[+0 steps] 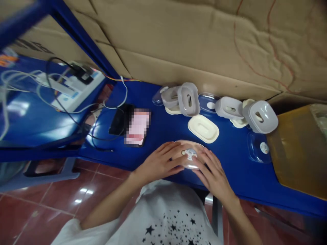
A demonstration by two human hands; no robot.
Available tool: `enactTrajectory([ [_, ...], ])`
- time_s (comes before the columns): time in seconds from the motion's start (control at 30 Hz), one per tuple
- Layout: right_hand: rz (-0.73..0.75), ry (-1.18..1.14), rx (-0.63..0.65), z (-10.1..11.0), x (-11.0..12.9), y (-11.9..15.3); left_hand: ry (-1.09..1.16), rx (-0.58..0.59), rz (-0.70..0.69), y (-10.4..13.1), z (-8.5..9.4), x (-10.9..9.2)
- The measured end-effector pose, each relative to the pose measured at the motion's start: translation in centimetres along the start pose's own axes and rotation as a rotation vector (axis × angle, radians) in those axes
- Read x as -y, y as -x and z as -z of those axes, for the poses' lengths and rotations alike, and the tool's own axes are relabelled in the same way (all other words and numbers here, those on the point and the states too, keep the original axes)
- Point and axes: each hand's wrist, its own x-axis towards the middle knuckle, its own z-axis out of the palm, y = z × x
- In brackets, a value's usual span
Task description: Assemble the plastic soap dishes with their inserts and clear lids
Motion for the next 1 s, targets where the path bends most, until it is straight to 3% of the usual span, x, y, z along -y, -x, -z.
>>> enactTrajectory([
  [0.2, -0.071, 0.071, 0.032, 0.0, 0.7, -4.1, -0.053, -0.010, 0.154, -0.2, 2.3, 3.2],
  [0.33, -0.072, 0.044, -0.004, 0.5, -1.2, -9.2, -0.069, -0.038, 0.220, -0.2, 2.6, 4.7],
  [0.47, -0.161, 0.080, -0.005, -0.1, -4.3, -16.3, -0.157, -0.161, 0.340, -0.8, 1.7, 4.6],
  [0.57, -0.202, 0.138, 0.005, -0.6, -5.7, -18.3, -0.178, -0.273, 0.397, -1.1, 1.5, 3.3],
  [0.67, -0.236, 0.173, -0.016, -0.4, -5.8, -15.8, -0.121, -0.307, 0.367, -0.7, 1.5, 1.7],
  [0.77, -0.223, 0.158, 0.041, 0.6, -5.4, -10.5, -0.023, -0.260, 0.285, -0.4, 1.0, 0.2],
  [0.9, -0.082, -0.019, 0.219, 2.9, -5.1, -4.5, 0.078, -0.081, 0.175, -1.6, -0.8, -1.3],
  [1.0, -0.056, -0.134, 0.248, 4.3, -5.4, -4.2, 0.051, 0.069, 0.142, -3.1, -1.9, -1.9],
])
